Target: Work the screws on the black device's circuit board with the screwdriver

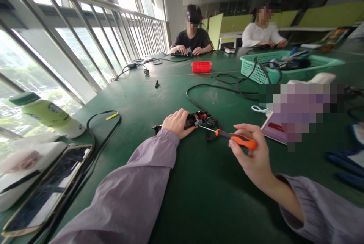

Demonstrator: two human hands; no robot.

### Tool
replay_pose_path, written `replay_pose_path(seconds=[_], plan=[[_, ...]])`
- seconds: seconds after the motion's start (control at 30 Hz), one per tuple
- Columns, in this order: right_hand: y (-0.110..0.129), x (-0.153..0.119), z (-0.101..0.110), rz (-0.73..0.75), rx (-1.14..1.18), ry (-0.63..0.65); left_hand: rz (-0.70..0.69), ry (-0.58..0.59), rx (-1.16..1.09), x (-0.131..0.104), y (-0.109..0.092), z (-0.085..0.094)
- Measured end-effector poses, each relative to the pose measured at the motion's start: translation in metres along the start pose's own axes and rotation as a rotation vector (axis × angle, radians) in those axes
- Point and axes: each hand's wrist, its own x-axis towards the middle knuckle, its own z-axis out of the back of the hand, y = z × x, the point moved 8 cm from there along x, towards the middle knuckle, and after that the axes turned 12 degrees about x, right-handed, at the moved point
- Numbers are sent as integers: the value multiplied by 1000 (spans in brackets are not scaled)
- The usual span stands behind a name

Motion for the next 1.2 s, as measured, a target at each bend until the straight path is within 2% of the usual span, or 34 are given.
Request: replay_pose_path(seconds=[0.07, 0.1, 0.2, 0.27, 0.43, 0.6, 0.77, 0.83, 0.9, 0.97, 1.1, 1.2], plan=[[6, 1, 2, 72, 1, -34, -13, -3, -3, 0, -1, -1], [5, 1, 1, 63, 22, -20, -17, -3, -6, 0, -1, -1], [-6, 1, -6, -78, 67, 79, -16, -5, -7, 0, 0, -1], [-10, 0, -7, -120, 41, 103, -11, -7, -5, 0, 0, -1], [4, 0, -3, 54, -4, 49, 0, 6, -27, 1, 1, -1], [-7, -2, -11, -114, -34, 143, 6, 11, -22, 0, 1, -1], [5, 0, -3, 45, -11, 23, 8, 16, -34, 1, 2, -2], [0, 0, -5, 14, 37, 52, 6, 16, -26, 1, 1, -2], [-10, -1, -8, -93, 51, 105, 4, 13, -20, 1, 1, -2], [-14, -2, -7, -144, 34, 106, 2, 10, -18, 1, 1, -2], [0, -1, 1, 17, 27, -17, 6, 14, -27, 1, 2, -4], [-1, 0, -2, 4, 63, 17, 11, 23, -30, 1, 2, -5]])
